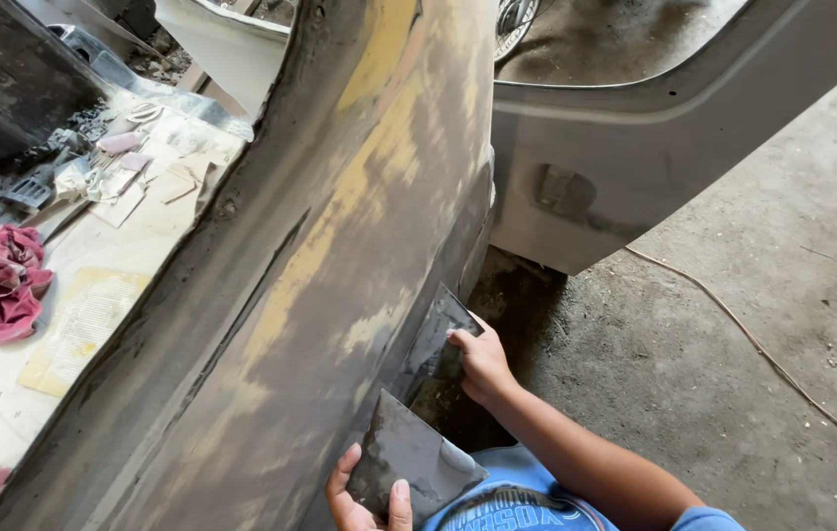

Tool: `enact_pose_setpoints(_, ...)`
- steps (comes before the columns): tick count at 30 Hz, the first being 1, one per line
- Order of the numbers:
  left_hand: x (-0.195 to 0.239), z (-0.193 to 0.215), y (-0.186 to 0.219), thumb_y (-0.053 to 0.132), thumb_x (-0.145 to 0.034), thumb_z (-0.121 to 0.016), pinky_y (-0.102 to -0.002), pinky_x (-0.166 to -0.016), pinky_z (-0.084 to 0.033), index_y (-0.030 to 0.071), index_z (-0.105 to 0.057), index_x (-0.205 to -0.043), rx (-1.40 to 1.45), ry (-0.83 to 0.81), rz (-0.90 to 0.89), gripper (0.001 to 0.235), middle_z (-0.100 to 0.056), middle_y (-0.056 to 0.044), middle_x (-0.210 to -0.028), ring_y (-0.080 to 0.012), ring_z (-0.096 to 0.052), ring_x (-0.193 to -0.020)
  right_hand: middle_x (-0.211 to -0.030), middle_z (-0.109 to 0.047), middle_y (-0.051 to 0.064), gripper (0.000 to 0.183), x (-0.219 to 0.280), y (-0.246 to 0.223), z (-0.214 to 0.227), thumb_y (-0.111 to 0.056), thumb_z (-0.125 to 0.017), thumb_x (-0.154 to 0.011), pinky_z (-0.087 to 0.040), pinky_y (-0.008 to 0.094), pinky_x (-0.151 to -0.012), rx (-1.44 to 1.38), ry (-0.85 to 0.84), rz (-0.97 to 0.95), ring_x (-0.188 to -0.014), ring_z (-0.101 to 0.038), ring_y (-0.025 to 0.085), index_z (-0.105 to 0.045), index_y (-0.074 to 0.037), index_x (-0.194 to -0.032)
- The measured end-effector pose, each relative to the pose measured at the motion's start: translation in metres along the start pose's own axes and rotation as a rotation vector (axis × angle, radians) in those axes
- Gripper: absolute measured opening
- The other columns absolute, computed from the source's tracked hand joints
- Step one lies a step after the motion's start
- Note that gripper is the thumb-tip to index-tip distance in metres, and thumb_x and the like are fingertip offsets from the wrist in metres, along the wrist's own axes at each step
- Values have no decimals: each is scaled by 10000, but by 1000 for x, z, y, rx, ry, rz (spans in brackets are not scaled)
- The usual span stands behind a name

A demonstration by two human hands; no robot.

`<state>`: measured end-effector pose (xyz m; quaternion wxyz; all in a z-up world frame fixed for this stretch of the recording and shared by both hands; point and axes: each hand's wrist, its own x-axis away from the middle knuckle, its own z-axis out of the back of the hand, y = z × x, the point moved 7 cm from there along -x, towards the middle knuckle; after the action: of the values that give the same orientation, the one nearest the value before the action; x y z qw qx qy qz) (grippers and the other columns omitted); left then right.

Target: The person works on the lower side panel of a van, holding two flat metal scraper blades and dipping one into a can on a small cart. They spread and smooth filler along the panel edge, then rub a blade back and forth over the panel surface, moving along the vehicle body.

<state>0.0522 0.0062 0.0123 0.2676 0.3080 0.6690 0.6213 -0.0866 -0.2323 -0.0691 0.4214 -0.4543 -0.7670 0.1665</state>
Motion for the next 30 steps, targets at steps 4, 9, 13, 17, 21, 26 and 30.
enact_pose_setpoints(4, 0, 7, -12, -31, -797, -692, -382, -1027, -507, 59, -365, -1453, -12, 14, 40, 738, -623, -223, -1289, -266, -664, -1150, -790, -652, 52, 237, 14, -19, -35, 36, -552, -853, -591, 358, -649, 38, -26, -17, -683, -655, 172, -657, 3, -1063)
enact_pose_setpoints(9, -1, 16, -23, -28, -780, -700, -376, -1023, -503, 46, -382, -1452, -54, 42, -54, 747, -637, -228, -1263, -265, -667, -1131, -798, -645, 40, 293, 27, -37, -59, 50, -570, -878, -554, 331, -623, 109, -69, 78, -664, -620, 144, -660, 4, -1153)
enact_pose_setpoints(13, 0, 23, -38, -15, -766, -715, -363, -1003, -524, 59, -390, -1449, -102, 41, 1, 760, -658, -208, -1230, -245, -694, -1094, -846, -689, 70, 301, 40, -53, -78, 61, -574, -878, -575, 328, -649, 74, -126, 135, -698, -664, 163, -636, 21, -1170)
enact_pose_setpoints(17, 0, 19, -31, -26, -744, -710, -361, -1003, -512, 49, -419, -1443, -78, 49, -99, 761, -648, -213, -1236, -248, -675, -1098, -942, -701, 92, 325, 70, -81, -89, 59, -613, -901, -590, 336, -730, -40, -187, 155, -797, -689, 173, -615, 22, -1224)
enact_pose_setpoints(21, -2, 9, -13, -11, -774, -713, -354, -1007, -507, 56, -400, -1436, -105, 31, -8, 735, -647, -204, -1255, -241, -683, -1118, -986, -720, 103, 351, 88, -103, -88, 37, -600, -876, -616, 371, -784, -53, -235, 118, -849, -714, 190, -616, 34, -1226)
enact_pose_setpoints(26, -5, 11, -28, -28, -768, -717, -357, -1016, -502, 46, -396, -1453, -14, -14, -116, 759, -627, -219, -1252, -247, -654, -1115, -949, -714, 87, 349, 53, -57, -27, 30, -586, -863, -608, 378, -778, 2, -110, 78, -827, -700, 186, -640, 29, -1208)
enact_pose_setpoints(30, -2, 2, -2, -33, -785, -705, -351, -1033, -493, 47, -398, -1444, -73, -27, -103, 732, -634, -212, -1260, -246, -656, -1142, -888, -680, 67, 327, 20, -22, -2, 38, -596, -874, -585, 365, -724, 21, -51, 63, -767, -665, 173, -660, 18, -1194)
